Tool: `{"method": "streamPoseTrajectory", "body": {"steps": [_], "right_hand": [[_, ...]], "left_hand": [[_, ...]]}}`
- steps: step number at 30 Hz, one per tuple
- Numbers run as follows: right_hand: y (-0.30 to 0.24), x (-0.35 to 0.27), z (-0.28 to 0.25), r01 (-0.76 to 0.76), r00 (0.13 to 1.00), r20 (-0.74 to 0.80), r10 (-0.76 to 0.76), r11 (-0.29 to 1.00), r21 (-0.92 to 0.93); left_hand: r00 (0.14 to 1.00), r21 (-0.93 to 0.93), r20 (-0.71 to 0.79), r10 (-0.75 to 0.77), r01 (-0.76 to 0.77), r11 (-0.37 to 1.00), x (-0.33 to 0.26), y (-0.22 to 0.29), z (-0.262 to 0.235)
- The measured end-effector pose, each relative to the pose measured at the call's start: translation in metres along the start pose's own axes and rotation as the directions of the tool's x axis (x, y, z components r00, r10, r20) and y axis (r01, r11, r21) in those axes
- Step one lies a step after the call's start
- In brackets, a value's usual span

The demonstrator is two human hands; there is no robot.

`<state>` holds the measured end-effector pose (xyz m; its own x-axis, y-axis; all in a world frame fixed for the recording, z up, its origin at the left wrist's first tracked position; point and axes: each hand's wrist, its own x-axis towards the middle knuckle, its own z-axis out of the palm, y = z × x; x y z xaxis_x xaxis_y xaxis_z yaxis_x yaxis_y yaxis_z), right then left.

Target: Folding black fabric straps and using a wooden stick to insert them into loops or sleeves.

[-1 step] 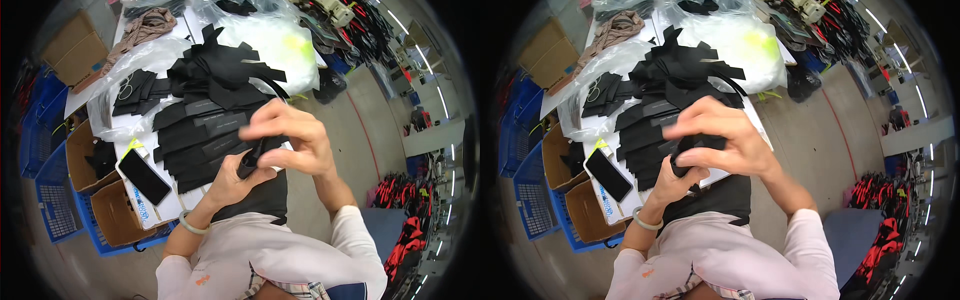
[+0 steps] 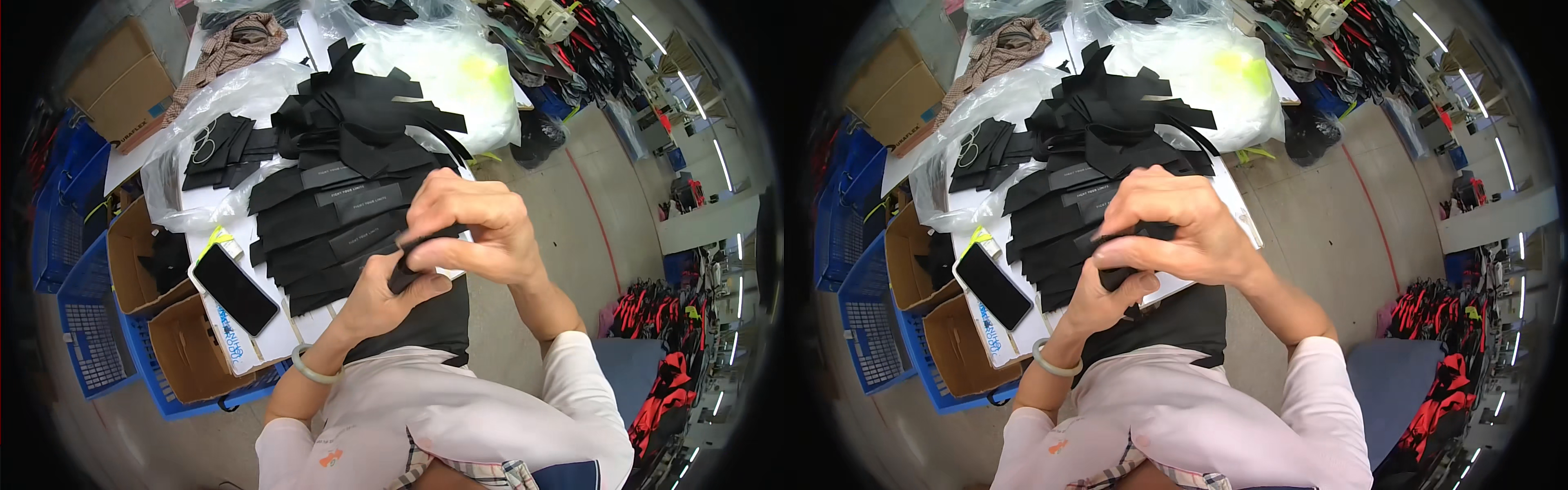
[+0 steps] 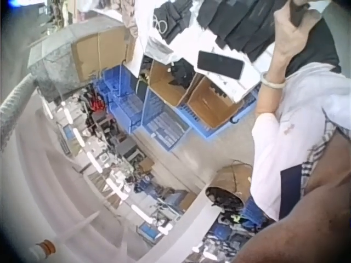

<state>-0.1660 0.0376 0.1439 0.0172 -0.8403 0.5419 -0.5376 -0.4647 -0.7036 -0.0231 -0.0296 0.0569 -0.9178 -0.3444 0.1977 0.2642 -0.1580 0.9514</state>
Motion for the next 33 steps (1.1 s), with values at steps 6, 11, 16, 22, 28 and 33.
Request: {"method": "streamPoseTrajectory", "body": {"steps": [6,11,16,22,28,33], "right_hand": [[0.008,0.007,0.01,-0.362,0.874,-0.32,0.364,0.93,0.069],[0.057,0.02,0.003,-0.421,0.79,-0.202,0.579,0.751,0.508],[0.063,-0.019,0.005,-0.691,0.719,0.192,0.668,0.658,0.301],[0.091,-0.028,0.004,-0.603,0.717,-0.072,0.693,0.669,0.433],[0.088,-0.02,0.019,-0.502,0.688,-0.118,0.716,0.587,0.635],[0.073,-0.031,0.012,-0.577,0.703,0.002,0.711,0.569,0.586]], "left_hand": [[0.978,-0.125,-0.06,-0.198,0.189,0.974,-0.003,-0.027,0.016],[0.941,-0.568,0.131,-0.313,0.33,0.754,-0.005,-0.025,0.024],[0.938,-0.709,0.186,-0.293,0.334,0.621,0.009,-0.023,0.005],[0.937,-0.439,-0.048,-0.345,0.29,0.85,0.004,-0.037,0.011],[0.915,-0.459,-0.26,-0.307,0.163,0.873,0.004,-0.045,0.017],[0.836,-0.457,-0.495,-0.237,-0.018,0.889,0.015,-0.07,0.036]]}}
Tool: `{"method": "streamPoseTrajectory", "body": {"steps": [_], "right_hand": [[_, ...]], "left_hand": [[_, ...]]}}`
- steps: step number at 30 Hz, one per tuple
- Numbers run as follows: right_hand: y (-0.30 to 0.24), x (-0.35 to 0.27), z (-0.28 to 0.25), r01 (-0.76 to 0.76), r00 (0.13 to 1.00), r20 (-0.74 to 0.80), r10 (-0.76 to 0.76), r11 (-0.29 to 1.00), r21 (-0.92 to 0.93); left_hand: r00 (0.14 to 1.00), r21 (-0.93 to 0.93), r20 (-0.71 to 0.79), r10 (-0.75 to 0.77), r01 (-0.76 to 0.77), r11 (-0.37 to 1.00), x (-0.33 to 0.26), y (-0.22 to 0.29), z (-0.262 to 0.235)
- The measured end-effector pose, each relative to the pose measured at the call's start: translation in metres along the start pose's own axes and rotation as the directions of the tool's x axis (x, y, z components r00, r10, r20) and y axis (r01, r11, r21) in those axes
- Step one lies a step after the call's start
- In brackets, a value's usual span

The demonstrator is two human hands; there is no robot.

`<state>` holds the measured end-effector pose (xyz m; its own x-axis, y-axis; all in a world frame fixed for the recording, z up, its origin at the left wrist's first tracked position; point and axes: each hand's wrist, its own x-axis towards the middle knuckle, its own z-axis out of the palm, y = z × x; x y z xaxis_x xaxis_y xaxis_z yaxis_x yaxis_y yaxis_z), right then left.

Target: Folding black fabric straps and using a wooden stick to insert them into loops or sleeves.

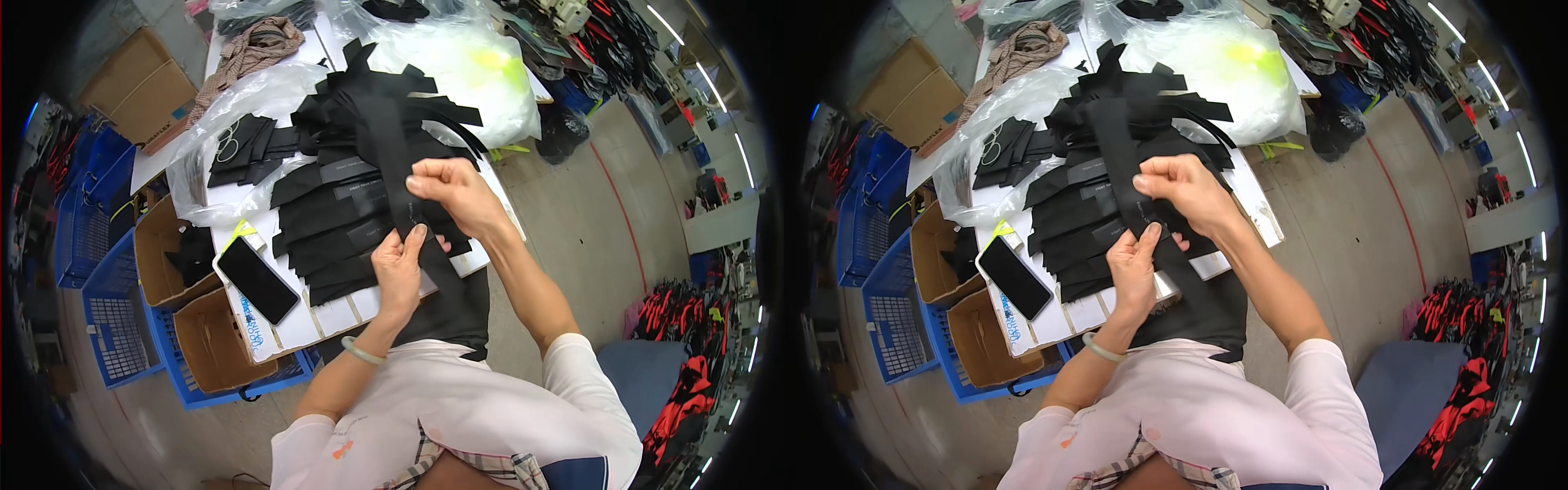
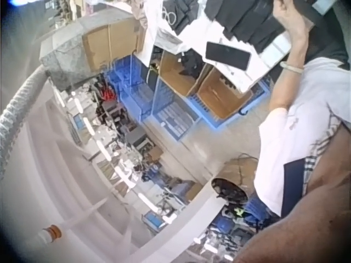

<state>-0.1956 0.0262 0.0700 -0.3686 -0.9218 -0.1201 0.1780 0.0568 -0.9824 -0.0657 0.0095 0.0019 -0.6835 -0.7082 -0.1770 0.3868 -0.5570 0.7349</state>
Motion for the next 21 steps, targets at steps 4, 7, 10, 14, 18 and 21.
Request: {"method": "streamPoseTrajectory", "body": {"steps": [4,7,10,14,18,21], "right_hand": [[0.01,0.008,0.011,0.247,0.969,0.117,-0.218,0.843,-0.478],[0.011,0.045,0.006,0.392,0.92,0.275,-0.28,0.612,-0.687],[0.043,0.082,0.003,0.597,0.783,0.414,-0.464,0.371,-0.712],[0.05,0.087,0.021,0.621,0.636,0.379,-0.672,0.154,-0.768],[0.029,0.136,0.078,0.693,0.632,0.373,-0.68,0.279,-0.665],[0.055,0.204,0.121,0.545,0.781,0.45,-0.433,0.121,-0.83]], "left_hand": [[0.994,0.232,-0.035,0.099,-0.089,0.969,0.015,-0.036,-0.013],[0.992,0.316,0.038,-0.123,0.104,0.943,0.01,-0.02,-0.01],[0.965,0.322,0.062,-0.254,0.222,0.921,0.022,-0.012,-0.025],[0.981,0.206,0.045,-0.191,0.178,0.962,0.051,-0.029,-0.046],[0.99,0.242,0.035,-0.135,0.123,0.963,0.047,-0.032,-0.056],[0.992,0.199,0.103,-0.079,0.057,0.978,0.039,-0.024,-0.047]]}}
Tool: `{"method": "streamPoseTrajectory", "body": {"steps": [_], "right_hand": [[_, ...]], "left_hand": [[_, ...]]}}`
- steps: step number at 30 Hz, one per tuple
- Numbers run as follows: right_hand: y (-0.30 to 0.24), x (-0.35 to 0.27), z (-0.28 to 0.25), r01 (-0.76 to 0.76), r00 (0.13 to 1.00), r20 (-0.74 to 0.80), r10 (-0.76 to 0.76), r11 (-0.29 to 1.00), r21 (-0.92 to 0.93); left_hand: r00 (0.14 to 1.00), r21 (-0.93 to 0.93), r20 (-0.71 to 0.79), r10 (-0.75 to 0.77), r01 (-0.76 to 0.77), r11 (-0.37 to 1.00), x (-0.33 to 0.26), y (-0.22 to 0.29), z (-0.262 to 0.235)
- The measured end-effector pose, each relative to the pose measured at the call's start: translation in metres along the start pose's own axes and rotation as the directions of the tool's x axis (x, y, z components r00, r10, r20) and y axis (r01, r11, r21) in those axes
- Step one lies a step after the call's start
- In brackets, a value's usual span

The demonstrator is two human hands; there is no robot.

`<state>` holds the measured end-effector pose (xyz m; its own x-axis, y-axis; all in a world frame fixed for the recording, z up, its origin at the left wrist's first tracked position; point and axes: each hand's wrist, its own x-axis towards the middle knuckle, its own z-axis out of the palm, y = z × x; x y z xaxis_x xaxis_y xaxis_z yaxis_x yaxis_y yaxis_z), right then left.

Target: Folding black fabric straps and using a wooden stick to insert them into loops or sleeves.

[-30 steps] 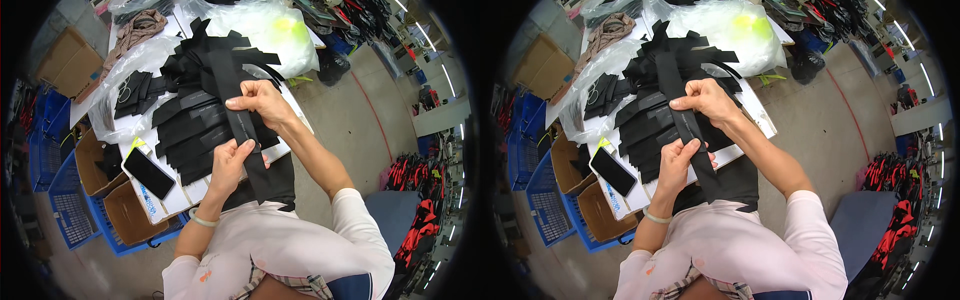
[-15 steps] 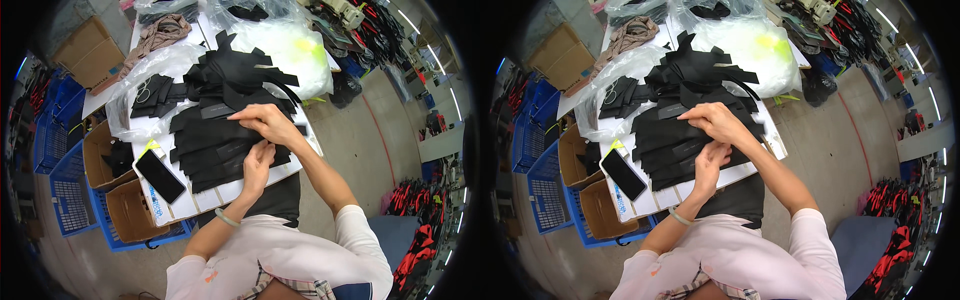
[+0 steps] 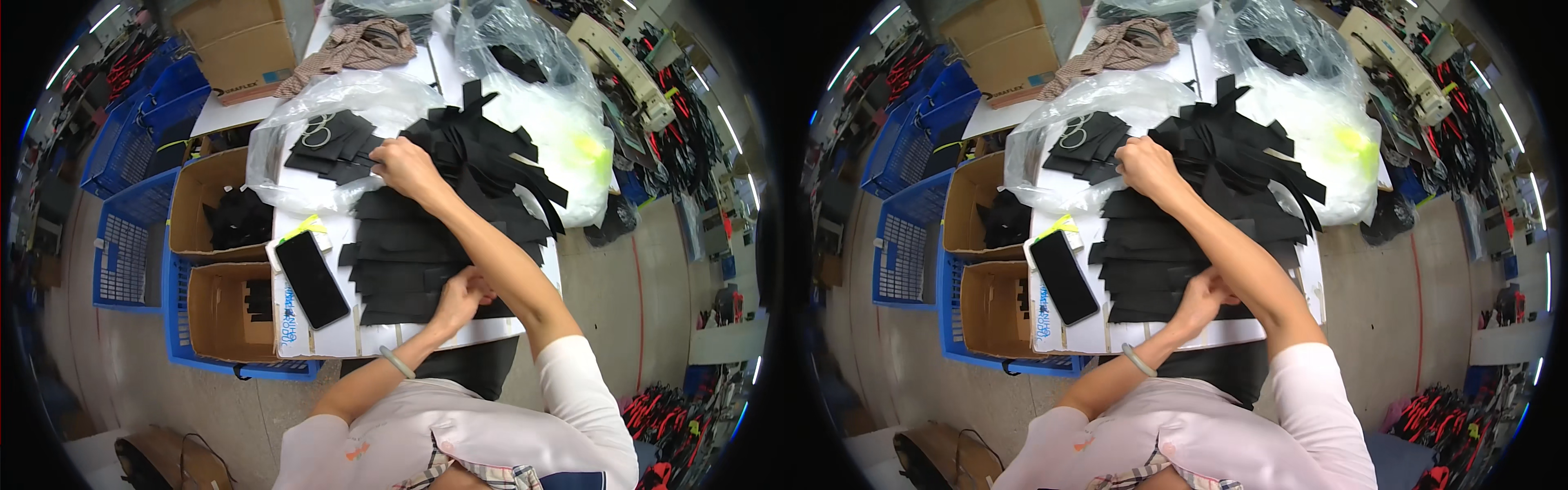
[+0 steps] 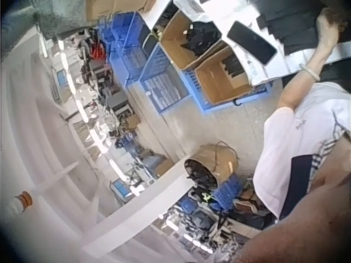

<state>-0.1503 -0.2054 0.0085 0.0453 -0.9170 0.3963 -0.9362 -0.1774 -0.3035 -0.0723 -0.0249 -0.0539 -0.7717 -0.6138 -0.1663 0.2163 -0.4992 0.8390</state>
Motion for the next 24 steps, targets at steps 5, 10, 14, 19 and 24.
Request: {"method": "streamPoseTrajectory", "body": {"steps": [5,10,14,19,24], "right_hand": [[0.006,0.048,0.064,-0.09,0.918,0.354,0.177,0.964,-0.249],[0.007,0.055,0.083,-0.174,0.876,0.418,0.239,0.967,-0.188],[-0.007,0.049,0.08,-0.269,0.863,0.379,0.333,0.939,-0.212],[-0.007,0.044,0.081,-0.261,0.902,0.304,0.307,0.948,-0.181],[-0.012,0.048,0.034,-0.047,0.986,-0.153,0.07,0.988,0.15]], "left_hand": [[0.987,0.155,0.153,0.041,-0.065,0.986,-0.036,0.016,-0.012],[0.989,0.095,0.142,-0.04,0.026,0.995,-0.048,0.036,-0.022],[0.998,-0.075,0.012,0.057,-0.056,0.996,-0.045,0.06,-0.036],[0.975,-0.032,-0.17,0.143,-0.15,0.988,-0.049,0.077,-0.05],[0.694,0.24,-0.528,0.49,-0.432,0.87,-0.044,0.13,-0.096]]}}
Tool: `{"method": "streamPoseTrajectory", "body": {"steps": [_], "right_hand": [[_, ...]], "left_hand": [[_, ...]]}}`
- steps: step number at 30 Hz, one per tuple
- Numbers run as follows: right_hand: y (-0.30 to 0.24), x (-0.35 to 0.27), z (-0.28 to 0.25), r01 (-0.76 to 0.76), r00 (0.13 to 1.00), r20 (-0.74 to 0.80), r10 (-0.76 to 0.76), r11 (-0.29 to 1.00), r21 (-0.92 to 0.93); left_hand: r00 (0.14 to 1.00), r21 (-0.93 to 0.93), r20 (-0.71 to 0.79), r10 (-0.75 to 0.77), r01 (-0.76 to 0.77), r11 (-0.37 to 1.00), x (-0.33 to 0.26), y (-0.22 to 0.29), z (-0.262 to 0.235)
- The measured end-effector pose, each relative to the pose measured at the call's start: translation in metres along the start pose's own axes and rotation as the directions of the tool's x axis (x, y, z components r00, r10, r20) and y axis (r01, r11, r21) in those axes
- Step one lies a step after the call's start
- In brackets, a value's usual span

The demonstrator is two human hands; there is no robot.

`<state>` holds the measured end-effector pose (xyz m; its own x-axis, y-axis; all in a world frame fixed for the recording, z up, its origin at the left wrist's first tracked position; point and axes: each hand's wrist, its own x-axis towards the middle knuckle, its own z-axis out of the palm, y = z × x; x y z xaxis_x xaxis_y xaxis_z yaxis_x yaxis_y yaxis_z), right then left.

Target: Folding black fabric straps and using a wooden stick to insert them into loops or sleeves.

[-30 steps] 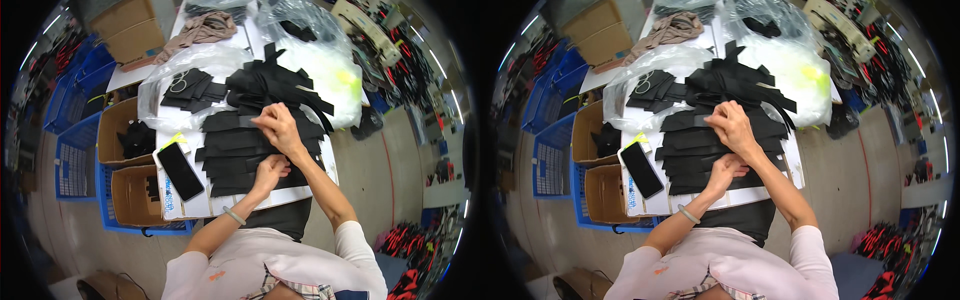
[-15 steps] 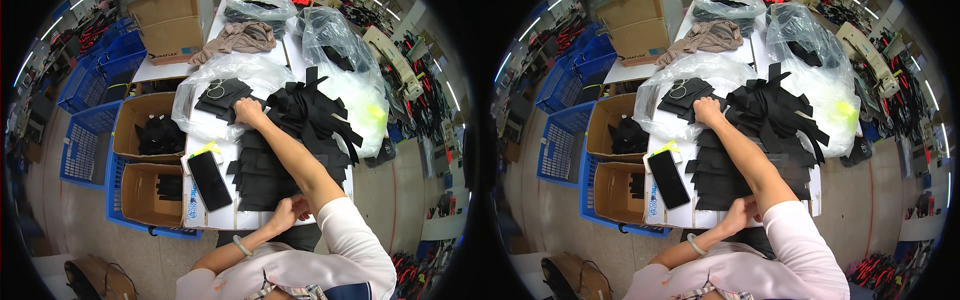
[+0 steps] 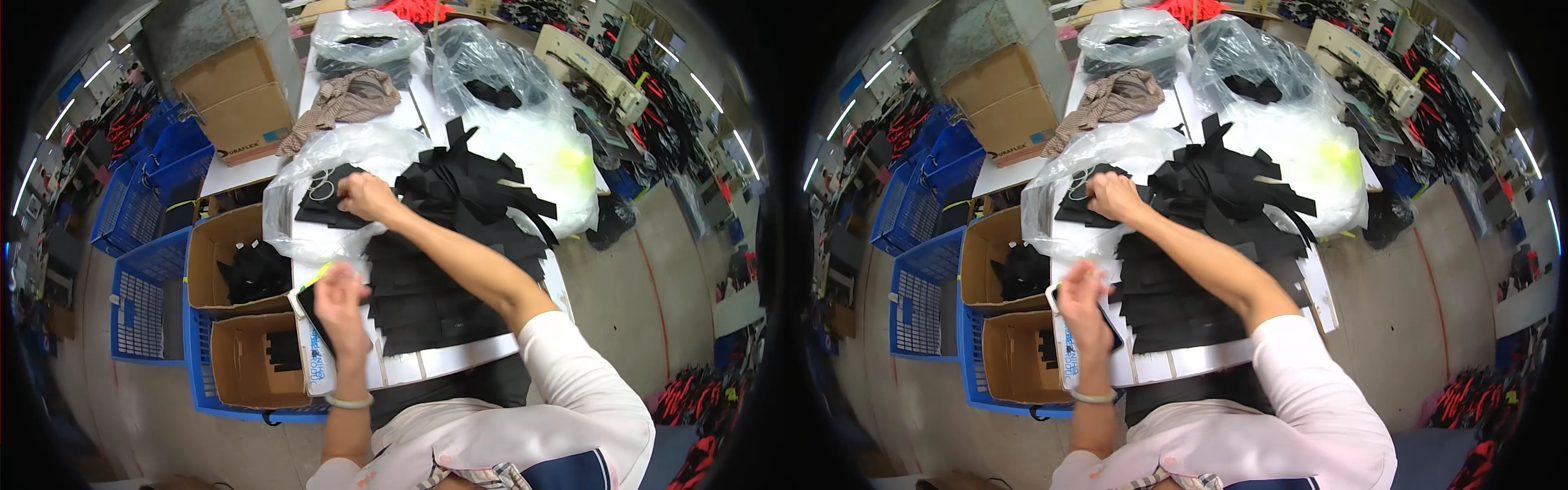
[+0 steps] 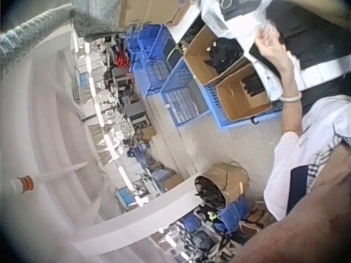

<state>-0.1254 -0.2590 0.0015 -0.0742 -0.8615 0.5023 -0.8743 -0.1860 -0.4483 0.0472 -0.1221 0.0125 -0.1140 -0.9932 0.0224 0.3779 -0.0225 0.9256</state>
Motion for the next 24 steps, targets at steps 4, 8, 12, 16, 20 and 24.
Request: {"method": "streamPoseTrajectory", "body": {"steps": [4,8,12,16,20,24], "right_hand": [[-0.066,-0.034,-0.127,-0.45,0.811,0.58,0.076,0.714,0.536],[-0.074,-0.097,-0.172,-0.382,0.922,0.278,0.269,0.527,0.759],[-0.05,-0.184,-0.178,-0.304,0.943,0.158,0.292,0.569,0.764],[-0.045,-0.22,-0.173,-0.2,0.956,0.047,0.289,0.528,0.825],[-0.052,-0.227,-0.173,-0.124,0.929,-0.072,0.363,0.491,0.863],[-0.047,-0.232,-0.17,-0.072,0.88,-0.267,0.393,0.665,0.743]], "left_hand": [[0.915,0.115,0.353,-0.194,0.163,0.98,0.018,0.035,0.003],[0.798,-0.09,0.486,-0.356,0.451,0.888,0.002,0.029,0.024],[0.796,-0.357,0.429,-0.427,0.584,0.729,-0.018,0.015,0.056],[0.714,-0.347,0.462,-0.526,0.692,0.633,-0.038,0.007,0.076],[0.724,-0.403,0.424,-0.545,0.689,0.602,-0.053,-0.003,0.09],[0.783,-0.454,0.401,-0.475,0.621,0.639,-0.061,-0.004,0.104]]}}
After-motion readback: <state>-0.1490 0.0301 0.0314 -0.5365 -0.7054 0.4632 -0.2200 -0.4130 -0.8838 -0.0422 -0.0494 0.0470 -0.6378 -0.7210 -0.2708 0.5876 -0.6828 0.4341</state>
